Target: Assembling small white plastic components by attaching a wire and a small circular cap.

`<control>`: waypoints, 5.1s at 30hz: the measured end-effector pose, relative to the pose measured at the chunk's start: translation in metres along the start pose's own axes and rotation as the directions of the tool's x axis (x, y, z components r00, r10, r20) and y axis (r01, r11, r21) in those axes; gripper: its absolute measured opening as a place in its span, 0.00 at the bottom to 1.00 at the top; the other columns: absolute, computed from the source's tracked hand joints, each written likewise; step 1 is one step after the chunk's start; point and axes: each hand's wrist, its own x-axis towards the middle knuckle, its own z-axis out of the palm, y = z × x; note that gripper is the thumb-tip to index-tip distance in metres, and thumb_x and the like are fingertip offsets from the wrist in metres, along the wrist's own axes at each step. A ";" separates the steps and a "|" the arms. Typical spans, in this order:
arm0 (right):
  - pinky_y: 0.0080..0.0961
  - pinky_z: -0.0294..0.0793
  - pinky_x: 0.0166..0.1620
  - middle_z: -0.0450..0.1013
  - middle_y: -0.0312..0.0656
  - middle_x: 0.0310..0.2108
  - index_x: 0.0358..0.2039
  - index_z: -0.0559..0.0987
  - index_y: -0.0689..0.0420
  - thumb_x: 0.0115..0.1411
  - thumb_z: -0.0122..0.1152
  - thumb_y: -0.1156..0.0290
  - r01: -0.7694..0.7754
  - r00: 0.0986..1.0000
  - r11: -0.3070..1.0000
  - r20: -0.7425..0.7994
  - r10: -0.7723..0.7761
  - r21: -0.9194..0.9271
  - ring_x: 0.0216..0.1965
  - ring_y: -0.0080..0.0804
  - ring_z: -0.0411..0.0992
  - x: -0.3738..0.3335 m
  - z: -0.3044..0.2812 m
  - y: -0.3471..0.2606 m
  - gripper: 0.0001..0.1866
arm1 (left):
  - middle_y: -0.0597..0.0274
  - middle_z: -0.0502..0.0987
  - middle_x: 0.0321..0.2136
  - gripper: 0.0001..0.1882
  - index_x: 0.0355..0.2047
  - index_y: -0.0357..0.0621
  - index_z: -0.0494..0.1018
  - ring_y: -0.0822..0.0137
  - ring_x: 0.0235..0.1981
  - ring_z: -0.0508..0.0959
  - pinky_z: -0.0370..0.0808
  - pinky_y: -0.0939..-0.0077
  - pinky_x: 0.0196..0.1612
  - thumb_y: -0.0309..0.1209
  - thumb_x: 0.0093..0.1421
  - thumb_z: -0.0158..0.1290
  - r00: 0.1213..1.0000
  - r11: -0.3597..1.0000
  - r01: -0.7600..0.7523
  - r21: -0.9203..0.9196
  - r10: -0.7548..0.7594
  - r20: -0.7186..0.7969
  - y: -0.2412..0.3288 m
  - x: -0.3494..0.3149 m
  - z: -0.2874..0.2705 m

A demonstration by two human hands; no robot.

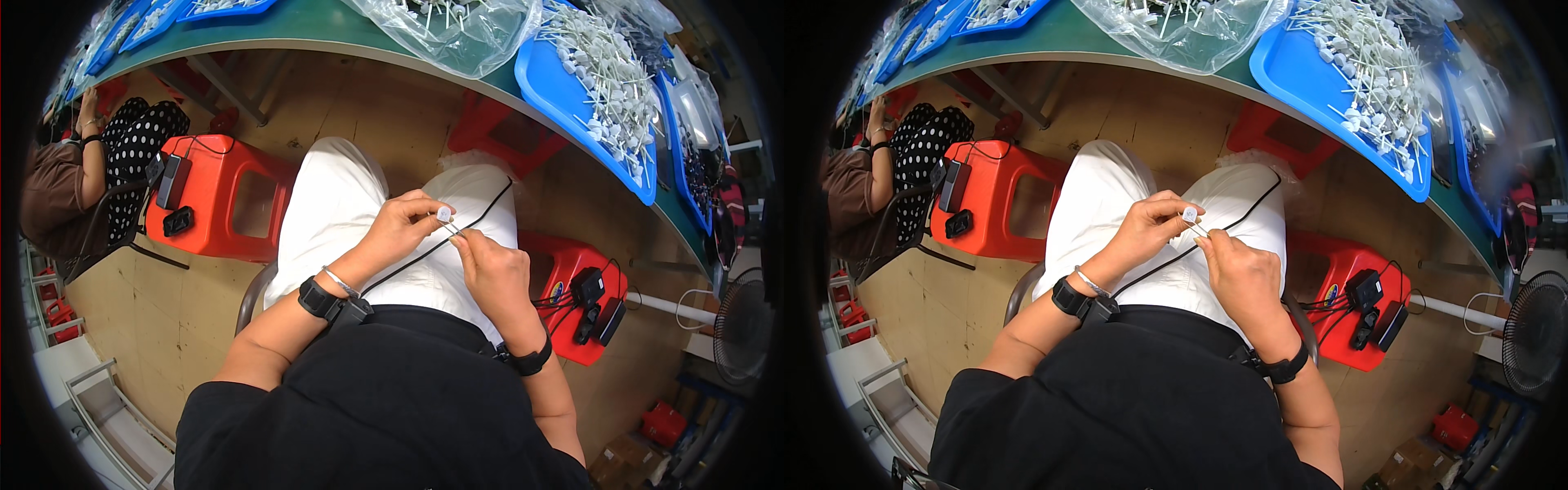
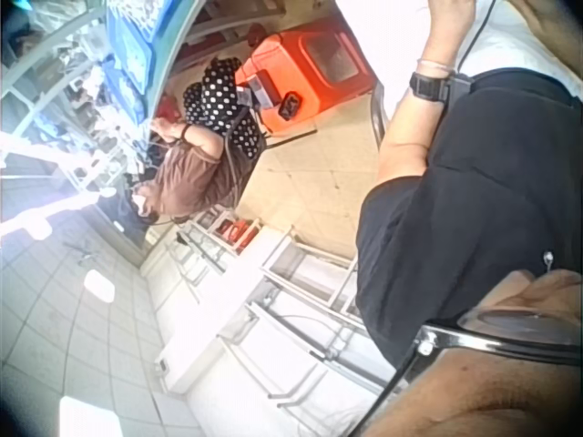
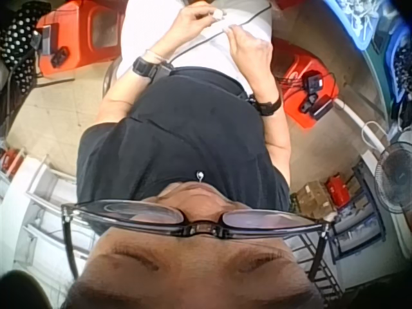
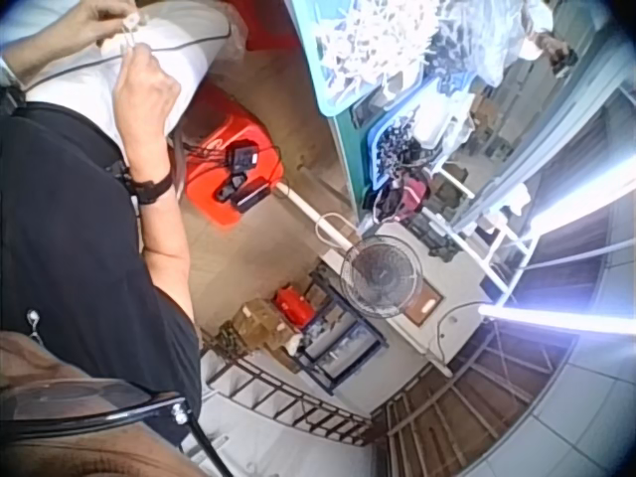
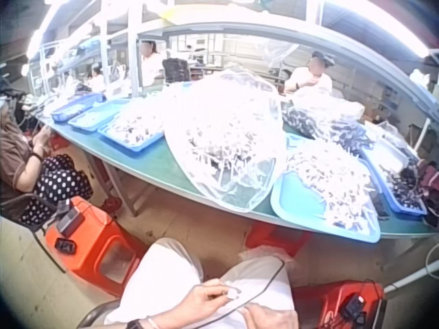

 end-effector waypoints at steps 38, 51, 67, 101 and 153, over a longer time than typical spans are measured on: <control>0.30 0.68 0.19 0.72 0.40 0.18 0.38 0.80 0.58 0.61 0.65 0.65 0.066 0.995 0.977 -0.063 -0.080 -0.201 0.15 0.36 0.70 -0.005 0.005 0.003 0.10 | 0.69 0.72 0.30 0.11 0.44 0.42 0.82 0.80 0.26 0.70 0.69 0.83 0.29 0.34 0.67 0.57 0.998 0.995 0.052 -0.091 -0.049 0.033 -0.001 0.000 -0.001; 0.35 0.69 0.20 0.72 0.44 0.14 0.31 0.79 0.56 0.66 0.60 0.62 -0.075 0.996 0.993 0.061 0.070 0.086 0.15 0.42 0.72 -0.003 0.000 -0.003 0.11 | 0.67 0.73 0.28 0.09 0.44 0.44 0.82 0.76 0.27 0.70 0.67 0.79 0.31 0.31 0.65 0.57 0.992 0.988 -0.107 0.112 0.114 -0.057 0.006 -0.003 0.000; 0.38 0.69 0.22 0.70 0.49 0.13 0.27 0.81 0.59 0.67 0.58 0.60 -0.282 0.951 0.935 0.190 0.244 0.213 0.16 0.46 0.72 -0.006 0.006 0.004 0.16 | 0.64 0.74 0.27 0.07 0.41 0.40 0.82 0.74 0.24 0.69 0.67 0.77 0.28 0.26 0.62 0.59 0.983 0.967 -0.155 0.203 0.172 -0.064 0.002 -0.004 0.000; 0.14 0.48 0.14 0.67 0.33 0.11 0.35 0.82 0.64 0.71 0.52 0.54 -0.871 0.475 0.188 0.876 0.082 0.454 0.09 0.12 0.54 0.010 0.002 0.055 0.23 | 0.62 0.78 0.34 0.11 0.43 0.39 0.82 0.70 0.39 0.75 0.72 0.76 0.43 0.31 0.65 0.57 0.980 0.996 0.062 0.062 -0.073 0.184 -0.003 0.001 -0.003; 0.31 0.65 0.18 0.70 0.39 0.14 0.30 0.78 0.57 0.61 0.66 0.63 0.148 0.988 0.977 0.073 -0.138 -0.153 0.13 0.36 0.69 -0.002 0.003 0.019 0.11 | 0.69 0.75 0.21 0.12 0.37 0.32 0.81 0.80 0.24 0.66 0.65 0.79 0.27 0.32 0.63 0.59 0.956 0.958 0.272 -0.095 -0.258 0.139 0.008 -0.003 -0.004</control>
